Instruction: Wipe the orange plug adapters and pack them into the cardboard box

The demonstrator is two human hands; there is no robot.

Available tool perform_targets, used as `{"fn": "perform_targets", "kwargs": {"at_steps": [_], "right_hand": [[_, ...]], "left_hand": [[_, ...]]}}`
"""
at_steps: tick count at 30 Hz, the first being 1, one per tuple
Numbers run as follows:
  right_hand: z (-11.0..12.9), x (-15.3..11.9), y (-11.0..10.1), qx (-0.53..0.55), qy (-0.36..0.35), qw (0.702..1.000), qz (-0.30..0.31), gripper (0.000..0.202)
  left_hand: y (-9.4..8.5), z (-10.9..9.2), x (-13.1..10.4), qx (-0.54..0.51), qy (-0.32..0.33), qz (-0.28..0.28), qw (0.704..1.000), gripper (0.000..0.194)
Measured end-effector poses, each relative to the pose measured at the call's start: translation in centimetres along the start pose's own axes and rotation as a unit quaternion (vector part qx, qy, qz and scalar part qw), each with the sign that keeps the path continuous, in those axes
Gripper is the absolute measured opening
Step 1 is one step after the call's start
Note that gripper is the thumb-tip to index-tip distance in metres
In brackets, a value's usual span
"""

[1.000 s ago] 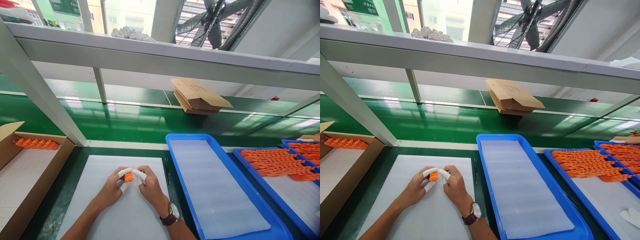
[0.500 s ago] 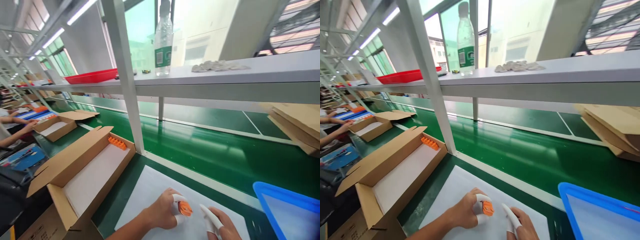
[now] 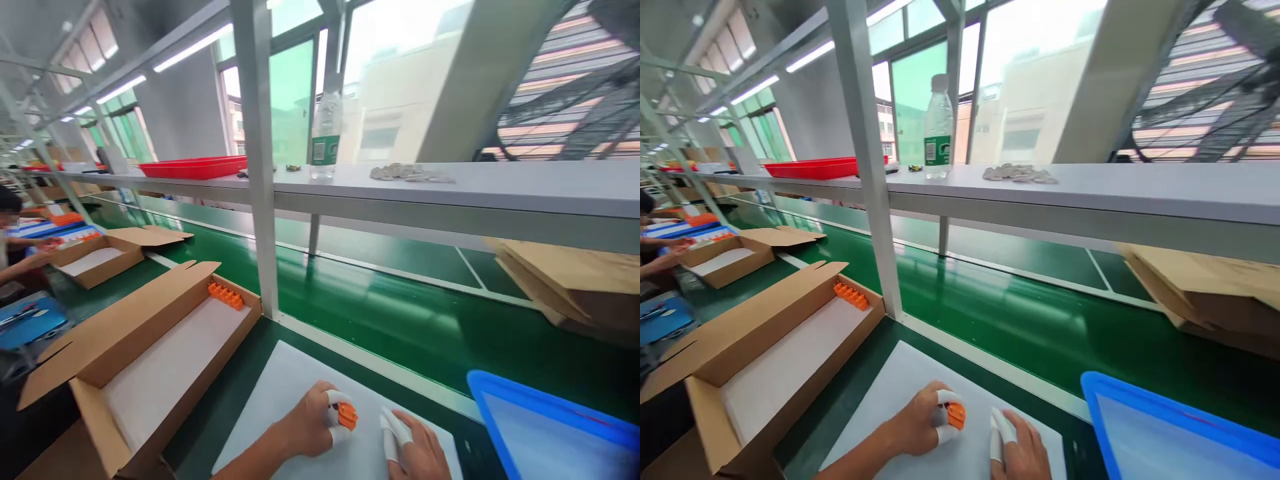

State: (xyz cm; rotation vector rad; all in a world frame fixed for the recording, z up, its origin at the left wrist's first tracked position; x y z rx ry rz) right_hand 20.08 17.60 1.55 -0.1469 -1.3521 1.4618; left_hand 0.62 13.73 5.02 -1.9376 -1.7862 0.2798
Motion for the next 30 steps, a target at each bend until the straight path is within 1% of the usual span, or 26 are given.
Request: {"fn": "perform_targets", "kwargs": {"at_steps": [2,3,5,7,10,14,15,17,19,21,23,26,28,30], "right_hand": [[3.0,-0.2,-2.5,0.007,-0.003,0.999,-0.043,0.05],[4.2,-0.1,-3.4,0.015,-0.004,0.998,-0.053,0.057],[5.6,0.3,-4.4,0.03,-0.007,0.997,-0.065,0.064],[6.1,0.6,-4.5,0.036,-0.006,0.998,-0.054,0.061],[6.0,0.5,-4.7,0.036,0.008,0.998,-0.049,0.058],[5.2,0.3,-4.9,0.039,0.045,0.997,-0.048,0.059],[4.9,0.3,-4.7,0.035,0.055,0.997,-0.045,0.056],[4.2,0.2,-4.4,0.022,0.07,0.996,-0.041,0.041],[3.6,0.1,-3.9,0.011,0.079,0.996,-0.035,0.028],[3.2,-0.2,-3.4,0.007,0.084,0.996,-0.021,0.025],[2.9,-0.3,-2.7,0.011,0.087,0.996,0.004,0.032],[2.9,-0.3,-2.0,0.043,0.08,0.995,0.032,0.05],[3.3,0.0,-2.1,0.088,0.068,0.993,0.029,0.055],[3.9,0.3,-2.4,0.14,0.051,0.989,0.016,0.055]], "left_hand": [[0.6,-0.7,-0.7,-0.025,0.015,0.013,0.999,0.044],[1.0,-0.6,-0.9,-0.036,0.018,0.02,0.999,0.043],[1.6,0.6,-0.9,-0.016,-0.001,0.028,0.999,0.042],[2.2,2.0,-0.6,0.009,-0.01,0.041,0.999,0.043],[2.6,3.1,-0.4,0.039,-0.011,0.052,0.998,0.044],[2.3,2.9,-0.6,0.048,-0.021,0.053,0.997,0.046],[2.2,2.7,-0.6,0.046,-0.023,0.052,0.997,0.046],[2.2,2.4,-0.6,0.045,-0.019,0.05,0.998,0.05],[2.1,2.2,-0.6,0.054,-0.017,0.039,0.998,0.056],[2.1,2.2,-0.6,0.071,-0.02,0.025,0.997,0.066],[2.2,2.0,-0.6,0.083,-0.015,0.008,0.996,0.071],[2.5,1.8,-0.6,0.079,-0.007,-0.007,0.997,0.066],[3.0,2.1,-0.7,0.064,-0.019,0.007,0.998,0.063],[3.6,2.4,-0.8,0.047,-0.03,0.033,0.998,0.063]]}}
Point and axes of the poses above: each hand's wrist, its own x-axis towards the middle knuckle, its own y-axis out of the palm, z = x × y, the point moved 10 cm from there along x, towards the middle knuckle, and after that the axes turned 2 degrees about -y, right-handed, at the moved point
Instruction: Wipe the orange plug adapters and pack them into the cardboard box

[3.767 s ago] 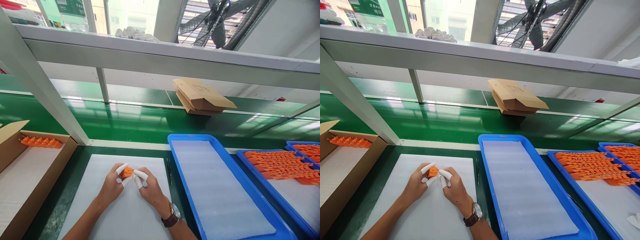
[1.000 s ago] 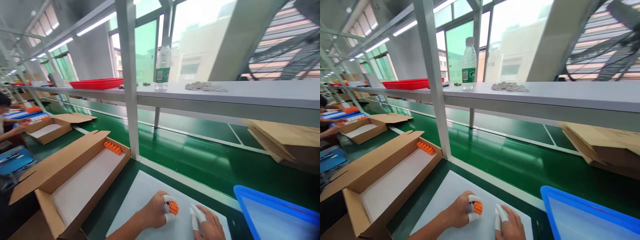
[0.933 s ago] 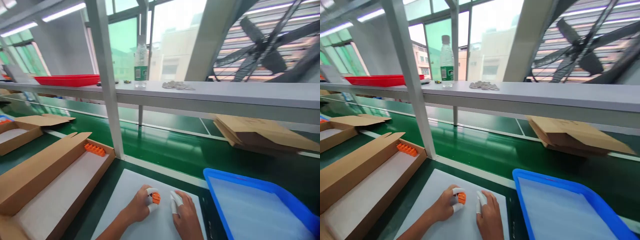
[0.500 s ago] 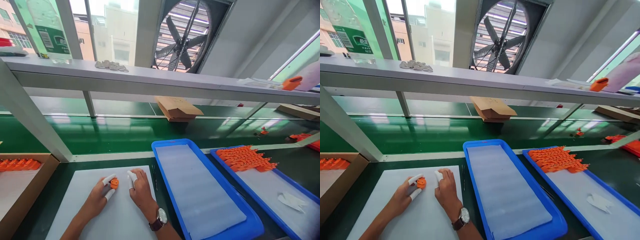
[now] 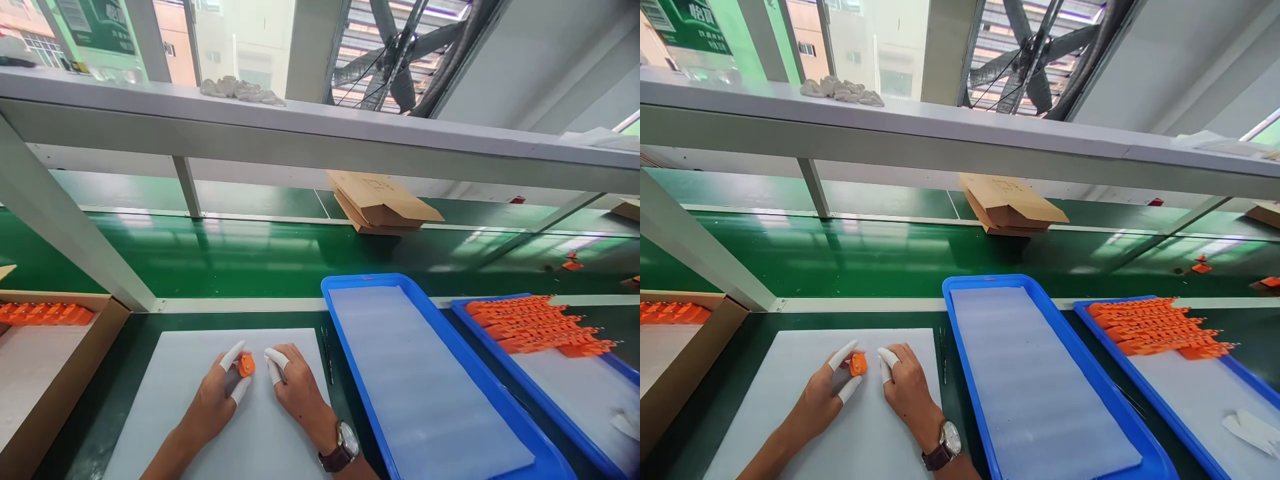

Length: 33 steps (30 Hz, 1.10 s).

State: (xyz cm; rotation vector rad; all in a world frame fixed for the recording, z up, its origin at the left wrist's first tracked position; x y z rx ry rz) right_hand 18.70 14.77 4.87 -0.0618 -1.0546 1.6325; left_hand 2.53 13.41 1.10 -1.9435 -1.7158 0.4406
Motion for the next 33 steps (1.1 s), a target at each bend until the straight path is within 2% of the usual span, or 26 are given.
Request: {"fn": "perform_targets", "kwargs": {"at_steps": [6,9,13,16,23,26,33], "right_hand": [[2.0,0.2,0.7,0.086,-0.032,0.995,0.04,0.061],[1.7,0.2,0.7,0.046,-0.04,0.997,0.039,0.063],[0.1,0.2,-0.1,-0.038,-0.019,0.999,0.001,0.055],[0.3,0.2,-0.4,-0.062,-0.017,0.998,-0.001,0.052],[2.9,0.1,0.3,0.028,-0.043,0.998,0.027,0.051],[3.2,-0.2,0.5,0.042,-0.041,0.998,0.029,0.05],[2.7,-0.7,1.4,-0.007,-0.024,0.997,0.071,0.026]], "left_hand": [[0.5,0.3,0.0,-0.03,-0.001,0.034,0.999,0.065],[0.5,0.4,0.2,-0.038,-0.015,0.042,0.998,0.063],[0.4,0.5,0.2,-0.025,-0.022,0.05,0.998,0.064],[0.3,0.7,0.2,-0.008,-0.023,0.053,0.998,0.064],[0.0,0.7,0.3,-0.011,-0.028,0.049,0.998,0.062],[-0.1,0.6,0.2,-0.015,-0.042,0.04,0.998,0.058],[-0.3,0.3,0.2,-0.045,-0.057,0.018,0.997,0.059]]}}
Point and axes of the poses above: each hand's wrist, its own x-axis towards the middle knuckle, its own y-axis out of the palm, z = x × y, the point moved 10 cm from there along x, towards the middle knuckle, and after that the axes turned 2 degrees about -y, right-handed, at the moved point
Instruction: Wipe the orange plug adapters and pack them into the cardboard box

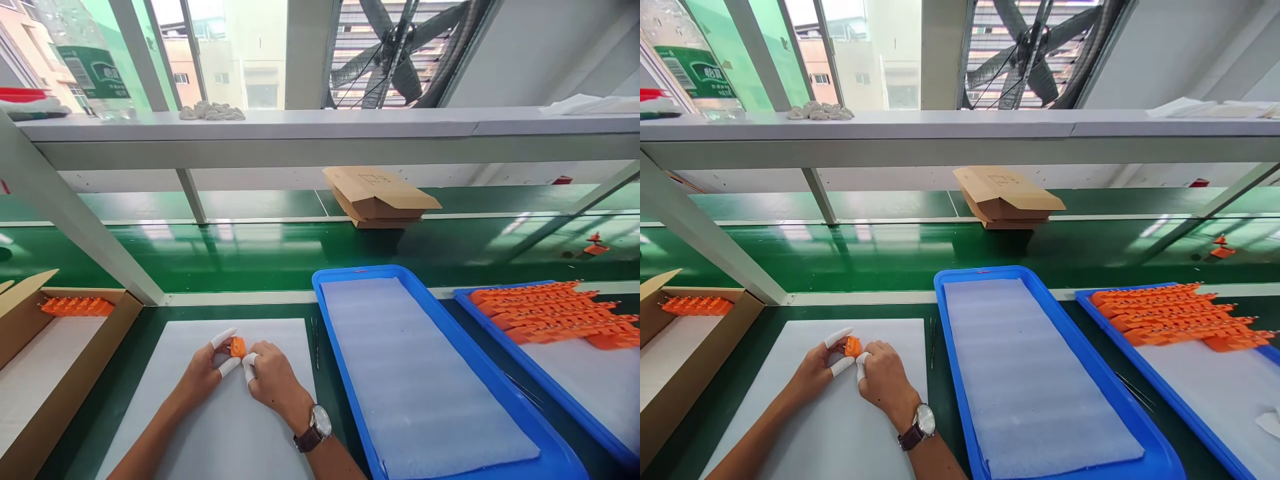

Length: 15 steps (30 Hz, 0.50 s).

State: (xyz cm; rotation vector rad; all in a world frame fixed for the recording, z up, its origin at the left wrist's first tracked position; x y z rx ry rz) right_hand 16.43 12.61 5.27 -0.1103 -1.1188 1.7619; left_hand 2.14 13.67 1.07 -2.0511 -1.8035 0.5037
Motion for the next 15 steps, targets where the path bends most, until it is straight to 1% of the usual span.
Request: {"fn": "perform_targets", "kwargs": {"at_steps": [4,8,11,15], "right_hand": [[-0.7,0.1,-0.7,-0.002,0.027,0.999,-0.03,0.034],[-1.0,0.3,-1.5,0.021,0.039,0.998,-0.053,0.038],[-0.9,0.4,-1.1,0.057,0.026,0.997,-0.044,0.038],[-1.9,0.3,-0.4,0.025,0.039,0.997,-0.059,0.036]], "left_hand": [[0.1,-0.5,0.2,-0.028,0.006,0.012,1.0,0.064],[0.2,-1.1,0.5,-0.014,0.014,0.024,1.0,0.066],[0.1,-1.3,0.6,0.016,0.022,0.014,1.0,0.063],[0.0,-1.1,0.4,0.046,0.019,-0.007,0.999,0.059]]}}
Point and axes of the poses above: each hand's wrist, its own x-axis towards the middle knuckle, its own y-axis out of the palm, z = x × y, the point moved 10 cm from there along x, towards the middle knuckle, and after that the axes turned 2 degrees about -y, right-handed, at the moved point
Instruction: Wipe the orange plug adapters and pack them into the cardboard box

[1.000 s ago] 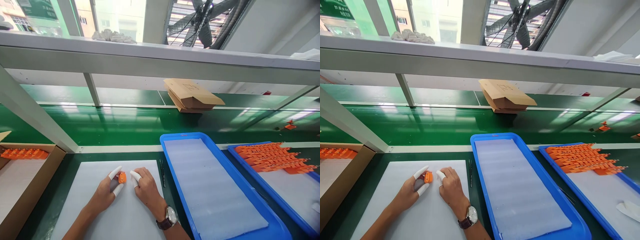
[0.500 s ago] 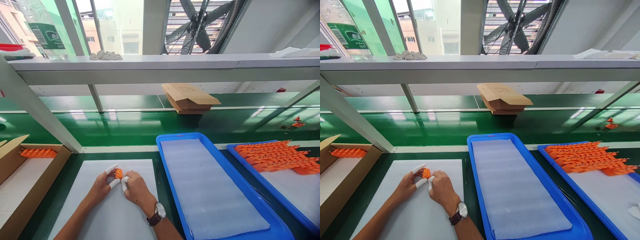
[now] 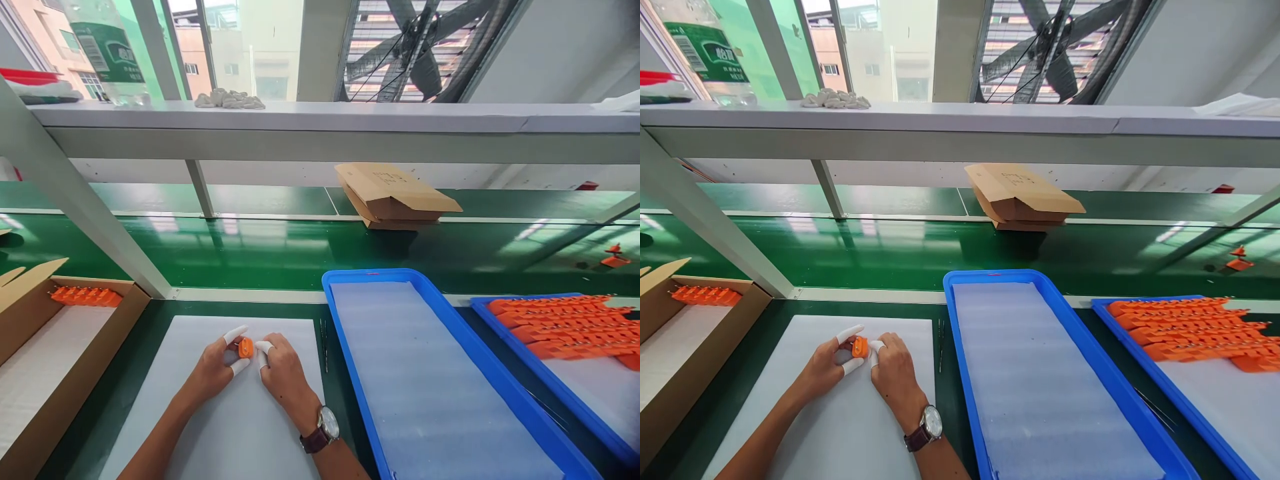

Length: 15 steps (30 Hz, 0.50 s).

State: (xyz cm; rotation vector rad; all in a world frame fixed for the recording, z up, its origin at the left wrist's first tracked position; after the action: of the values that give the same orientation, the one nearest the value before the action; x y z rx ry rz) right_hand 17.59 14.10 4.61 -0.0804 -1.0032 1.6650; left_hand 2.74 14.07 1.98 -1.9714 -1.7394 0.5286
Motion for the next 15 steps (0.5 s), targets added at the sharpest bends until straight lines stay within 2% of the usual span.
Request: {"fn": "perform_targets", "kwargs": {"at_steps": [5,8,11,15], "right_hand": [[-0.3,0.1,-0.4,0.01,0.007,1.0,-0.026,0.037],[0.9,0.1,-0.4,0.025,-0.022,0.999,0.008,0.036],[1.1,0.1,-0.4,0.007,-0.016,0.999,0.036,0.029],[1.1,0.3,-1.8,0.047,-0.016,0.998,-0.029,0.033]], "left_hand": [[0.2,0.9,-0.1,0.006,-0.013,-0.001,1.0,0.062],[0.3,1.4,-0.1,-0.004,-0.016,0.004,1.0,0.066],[0.4,1.8,0.0,-0.015,-0.025,-0.002,1.0,0.068],[0.2,2.4,0.0,-0.024,-0.054,-0.034,0.998,0.064]]}}
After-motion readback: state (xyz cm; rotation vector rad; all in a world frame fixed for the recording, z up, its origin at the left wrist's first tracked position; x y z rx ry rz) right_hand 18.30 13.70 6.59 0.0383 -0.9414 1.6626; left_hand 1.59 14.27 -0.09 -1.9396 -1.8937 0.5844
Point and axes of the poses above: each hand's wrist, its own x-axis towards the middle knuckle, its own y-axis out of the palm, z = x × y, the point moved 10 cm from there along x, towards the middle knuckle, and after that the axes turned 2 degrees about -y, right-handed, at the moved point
